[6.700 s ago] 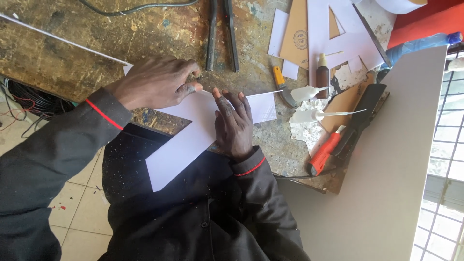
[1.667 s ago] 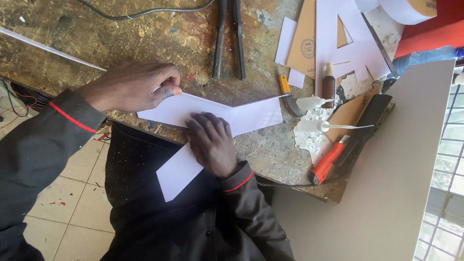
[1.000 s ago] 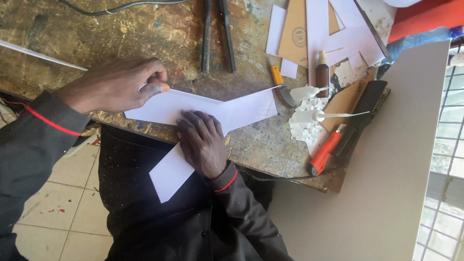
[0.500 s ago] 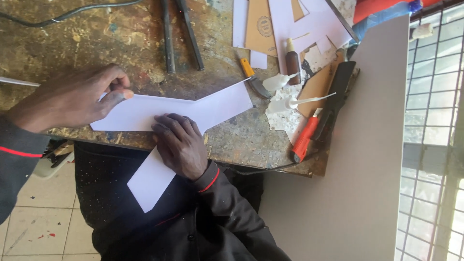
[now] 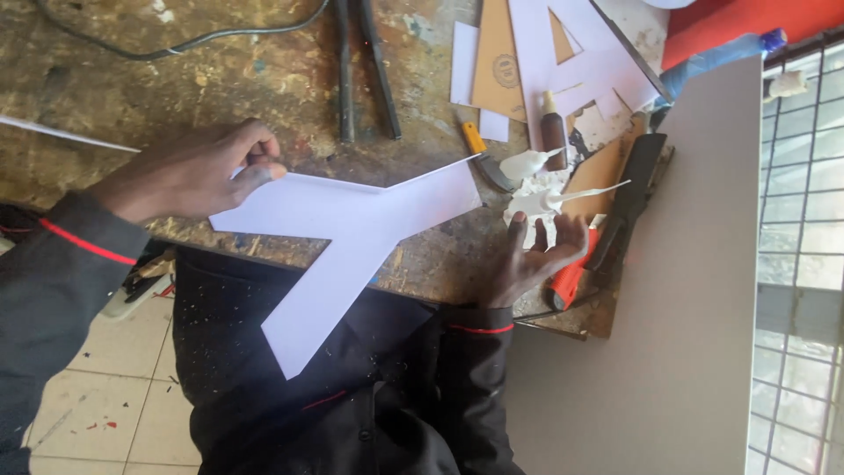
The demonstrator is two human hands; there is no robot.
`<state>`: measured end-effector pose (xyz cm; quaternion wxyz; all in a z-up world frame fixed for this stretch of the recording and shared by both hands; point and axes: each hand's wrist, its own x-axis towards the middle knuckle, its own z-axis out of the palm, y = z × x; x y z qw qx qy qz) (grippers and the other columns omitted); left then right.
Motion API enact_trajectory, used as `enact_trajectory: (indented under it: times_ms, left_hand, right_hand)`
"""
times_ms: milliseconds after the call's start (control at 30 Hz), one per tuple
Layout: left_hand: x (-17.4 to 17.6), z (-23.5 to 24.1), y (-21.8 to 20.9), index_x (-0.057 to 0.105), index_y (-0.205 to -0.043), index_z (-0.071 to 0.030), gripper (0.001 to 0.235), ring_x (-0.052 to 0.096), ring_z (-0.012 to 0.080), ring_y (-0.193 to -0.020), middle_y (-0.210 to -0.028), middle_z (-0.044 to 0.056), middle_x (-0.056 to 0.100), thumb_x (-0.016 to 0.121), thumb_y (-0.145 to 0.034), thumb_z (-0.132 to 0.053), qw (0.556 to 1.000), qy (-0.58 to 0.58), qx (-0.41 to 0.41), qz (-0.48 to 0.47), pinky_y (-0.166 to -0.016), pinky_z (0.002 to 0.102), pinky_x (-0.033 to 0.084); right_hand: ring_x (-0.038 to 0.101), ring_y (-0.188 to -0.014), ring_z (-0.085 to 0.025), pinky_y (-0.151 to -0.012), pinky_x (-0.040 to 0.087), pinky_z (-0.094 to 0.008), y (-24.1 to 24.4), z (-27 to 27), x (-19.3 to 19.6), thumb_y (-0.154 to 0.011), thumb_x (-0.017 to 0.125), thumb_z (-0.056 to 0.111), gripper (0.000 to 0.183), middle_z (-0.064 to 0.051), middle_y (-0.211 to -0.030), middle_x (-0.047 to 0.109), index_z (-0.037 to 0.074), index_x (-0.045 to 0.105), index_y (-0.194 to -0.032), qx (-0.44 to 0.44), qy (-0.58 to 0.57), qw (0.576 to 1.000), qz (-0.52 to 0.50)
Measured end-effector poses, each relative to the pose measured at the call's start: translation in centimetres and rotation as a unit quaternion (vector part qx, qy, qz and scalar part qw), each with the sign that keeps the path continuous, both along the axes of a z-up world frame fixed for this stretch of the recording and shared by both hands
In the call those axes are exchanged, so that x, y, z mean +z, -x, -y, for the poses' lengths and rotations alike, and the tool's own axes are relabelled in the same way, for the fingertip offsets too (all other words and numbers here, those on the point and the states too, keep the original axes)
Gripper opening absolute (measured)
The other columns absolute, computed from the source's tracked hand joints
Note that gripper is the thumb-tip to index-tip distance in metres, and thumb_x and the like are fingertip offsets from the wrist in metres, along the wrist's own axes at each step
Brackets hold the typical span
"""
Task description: The person is gluing and heat-bending plastic strips to the edges of a letter cutout to create a 3D sign component.
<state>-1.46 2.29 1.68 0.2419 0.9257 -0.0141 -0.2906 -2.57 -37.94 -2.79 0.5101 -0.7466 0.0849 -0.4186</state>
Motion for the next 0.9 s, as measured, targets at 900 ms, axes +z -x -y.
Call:
enact_trajectory:
  times_ms: [900]
  left_hand:
    - [1.7, -0.4, 0.3, 0.062, -0.149, -0.006, 0.044, 0.080, 0.0407, -0.118, -0.112, 0.014, 0.081, 0.054, -0.118, -0.036, 0.995, 0.061, -0.039, 0.070, -0.099, 0.066, 0.056]
  right_hand:
    - [0.067, -0.121, -0.030, -0.098, 0.065, -0.042, 2.8, 0.7, -4.4, -0.103, 0.087, 0.013, 0.049, -0.011, -0.125, 0.059, 0.009, 0.072, -0.149, 0.305, 0.252, 0.914, -0.094]
